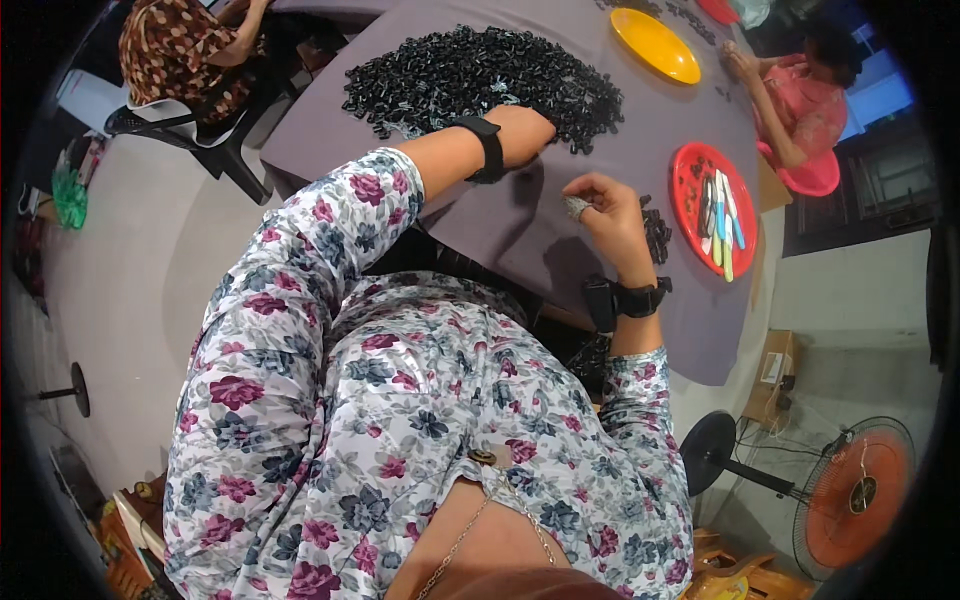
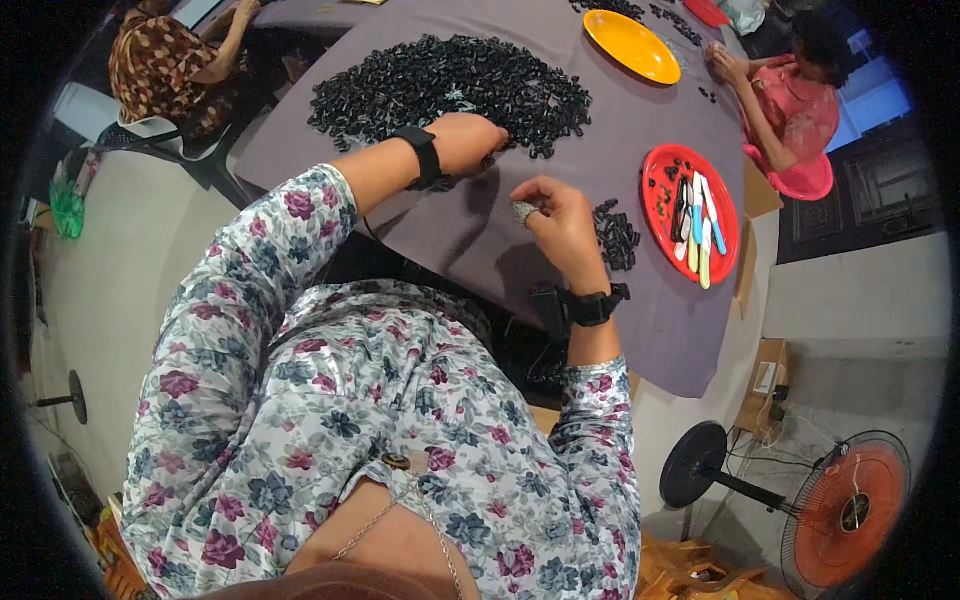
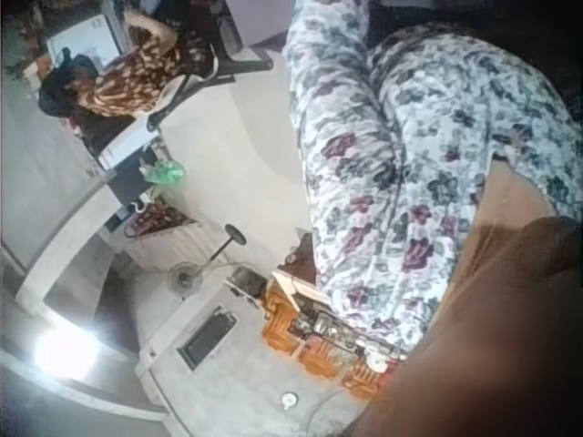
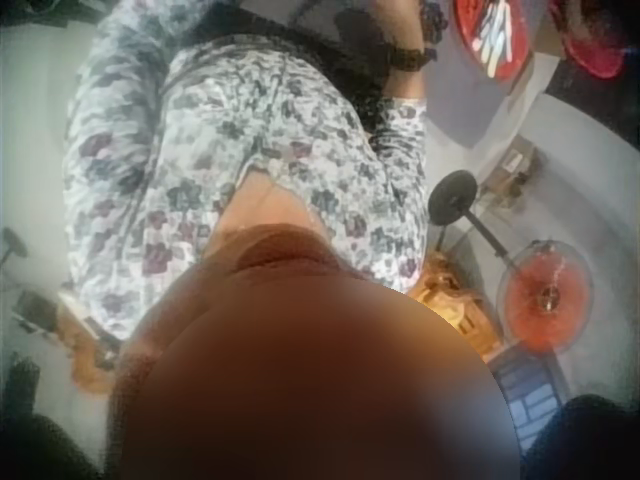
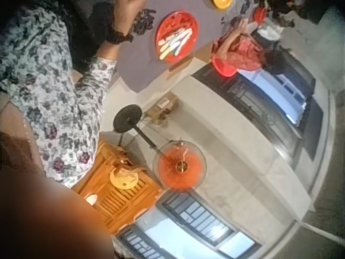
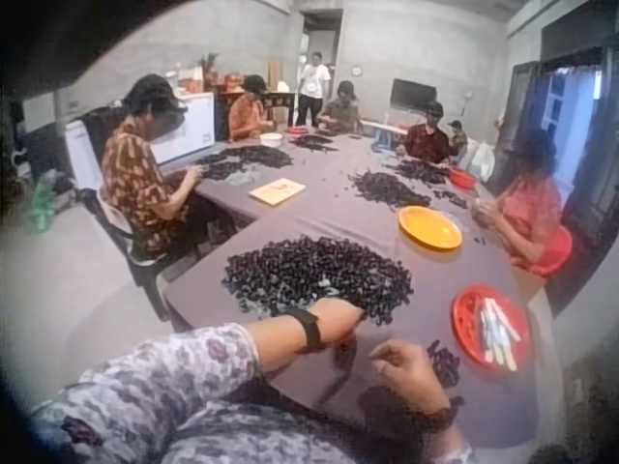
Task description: Assembling small black plastic clips by inserting one component into another.
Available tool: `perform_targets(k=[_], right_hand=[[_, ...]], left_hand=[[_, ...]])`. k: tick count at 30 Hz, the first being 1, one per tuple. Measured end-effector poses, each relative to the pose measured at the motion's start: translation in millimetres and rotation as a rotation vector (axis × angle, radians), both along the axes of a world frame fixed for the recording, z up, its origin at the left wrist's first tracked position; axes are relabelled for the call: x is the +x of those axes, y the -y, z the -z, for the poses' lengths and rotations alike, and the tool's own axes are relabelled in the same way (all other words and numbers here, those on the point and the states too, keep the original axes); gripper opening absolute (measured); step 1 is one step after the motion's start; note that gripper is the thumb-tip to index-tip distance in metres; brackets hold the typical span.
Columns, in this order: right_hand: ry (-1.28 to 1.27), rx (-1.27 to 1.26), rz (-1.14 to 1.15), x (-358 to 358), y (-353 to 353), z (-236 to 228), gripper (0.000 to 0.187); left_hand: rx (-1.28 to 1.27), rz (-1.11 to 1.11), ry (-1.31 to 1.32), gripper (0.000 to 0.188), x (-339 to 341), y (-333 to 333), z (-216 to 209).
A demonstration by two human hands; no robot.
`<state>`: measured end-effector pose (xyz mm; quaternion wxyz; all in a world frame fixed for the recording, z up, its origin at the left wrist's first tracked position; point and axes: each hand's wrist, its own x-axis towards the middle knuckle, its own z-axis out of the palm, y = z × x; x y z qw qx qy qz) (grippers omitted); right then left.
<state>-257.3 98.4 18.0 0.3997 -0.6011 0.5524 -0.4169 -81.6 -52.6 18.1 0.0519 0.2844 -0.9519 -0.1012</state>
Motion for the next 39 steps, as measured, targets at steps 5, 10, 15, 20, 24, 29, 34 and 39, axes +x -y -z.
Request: perform_targets(k=[5, 10, 15, 20, 24, 29, 34, 39], right_hand=[[0.036, -0.037, -0.024, 0, 1, 7, 0.018], [0.028, -0.035, -0.01, 4, -2, 7, 0.02], [0.025, -0.038, 0.021, 3, 1, 11, 0.019], [0.046, -0.018, 0.031, 5, 2, 8, 0.018], [0.077, -0.002, 0.039, 3, 4, 12, 0.017], [0.198, -0.044, 0.053, 8, -1, 8, 0.016], [0.263, -0.027, -0.017, 22, -7, -3, 0.016], [0.367, -0.055, -0.019, 44, -6, -2, 0.02]], left_hand=[[0.012, -0.014, 0.049, 0.017, 2, 1, -7], [-0.028, 0.01, 0.074, 0.021, 2, 1, -7], [-0.065, 0.043, 0.052, 0.025, 6, -1, 0], [-0.045, 0.072, 0.011, 0.027, 6, -5, 5], [-0.017, 0.062, -0.066, 0.026, 11, -6, 5], [0.486, -0.019, -0.435, 0.028, 33, -28, -5], [1.075, -0.085, -0.704, 0.024, 65, -61, -7], [1.19, -0.11, -0.828, 0.023, 76, -75, 9]])
